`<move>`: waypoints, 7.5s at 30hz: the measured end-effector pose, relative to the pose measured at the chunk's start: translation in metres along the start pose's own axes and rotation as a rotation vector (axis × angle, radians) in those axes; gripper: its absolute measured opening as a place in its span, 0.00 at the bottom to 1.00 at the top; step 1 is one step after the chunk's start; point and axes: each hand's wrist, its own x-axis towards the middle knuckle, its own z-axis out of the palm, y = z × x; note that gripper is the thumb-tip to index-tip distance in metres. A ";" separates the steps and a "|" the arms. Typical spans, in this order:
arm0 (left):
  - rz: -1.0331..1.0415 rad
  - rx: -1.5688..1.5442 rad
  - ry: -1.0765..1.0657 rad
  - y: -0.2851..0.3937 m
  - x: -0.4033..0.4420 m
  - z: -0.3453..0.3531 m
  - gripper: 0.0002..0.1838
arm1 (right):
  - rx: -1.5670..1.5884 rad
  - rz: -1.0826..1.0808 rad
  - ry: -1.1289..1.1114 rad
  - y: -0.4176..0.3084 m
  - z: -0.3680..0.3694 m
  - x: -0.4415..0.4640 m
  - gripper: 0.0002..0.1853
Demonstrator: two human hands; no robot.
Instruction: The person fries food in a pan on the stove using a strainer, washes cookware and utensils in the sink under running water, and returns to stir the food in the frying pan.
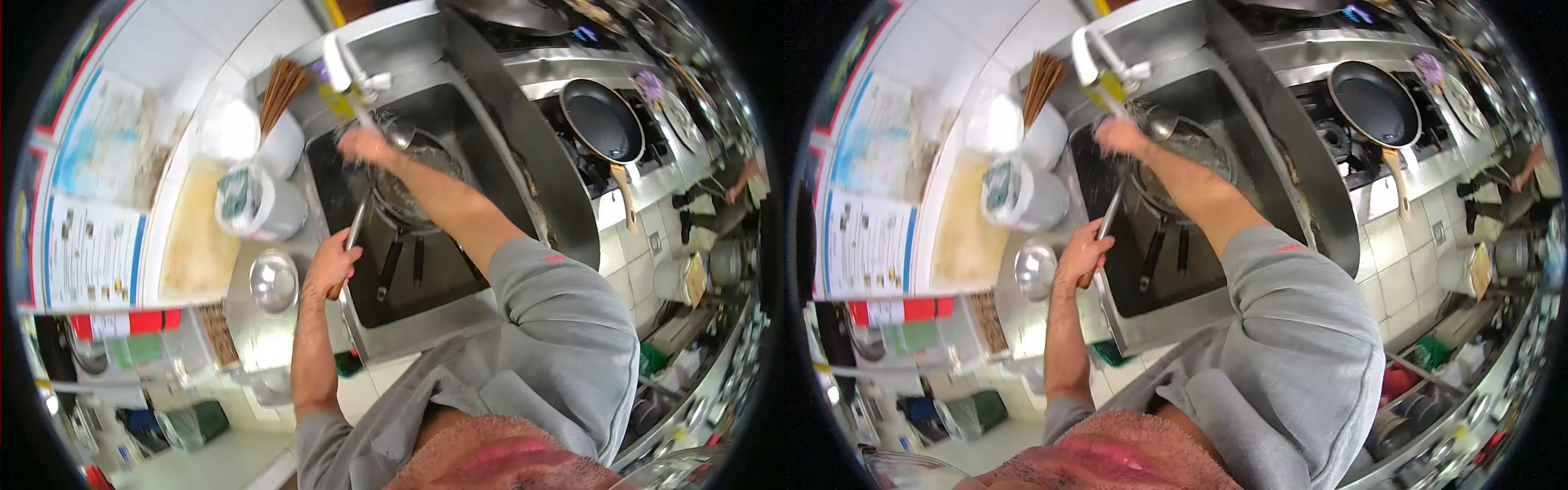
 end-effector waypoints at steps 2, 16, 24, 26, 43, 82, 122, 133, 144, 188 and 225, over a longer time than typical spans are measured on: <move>0.030 0.042 -0.013 0.008 0.010 -0.018 0.16 | -0.654 -0.097 -0.342 -0.011 -0.005 -0.020 0.27; 0.854 1.327 0.480 0.085 0.197 -0.016 0.06 | -0.520 -0.070 0.222 0.048 -0.053 -0.075 0.18; 0.605 1.448 0.246 0.077 0.206 -0.028 0.05 | -0.486 -0.050 0.007 0.054 -0.052 -0.025 0.16; 0.508 1.403 0.214 0.066 0.188 -0.044 0.07 | -0.625 -0.181 -0.160 0.020 -0.038 -0.006 0.16; -0.301 -0.120 -0.047 -0.061 0.001 -0.009 0.15 | -1.140 -0.036 -0.591 0.023 -0.054 0.012 0.15; -0.090 0.556 0.171 -0.035 0.000 0.043 0.19 | -0.688 0.417 0.556 0.063 -0.016 -0.098 0.16; -0.234 0.075 -0.025 -0.031 0.016 0.050 0.18 | -0.787 -0.344 0.370 0.049 -0.084 0.044 0.31; -0.073 0.316 0.299 -0.033 0.010 0.055 0.23 | -0.422 0.493 0.429 0.067 -0.040 -0.047 0.15; -0.017 0.298 0.332 -0.036 0.002 0.068 0.19 | -1.028 0.329 0.097 0.026 -0.051 -0.036 0.16; 0.435 -0.686 0.475 0.053 0.243 0.029 0.12 | 0.093 0.373 0.299 -0.165 -0.078 -0.200 0.10; -0.237 -0.221 0.699 -0.152 0.219 0.110 0.19 | -1.148 0.006 -0.308 -0.236 -0.138 -0.138 0.13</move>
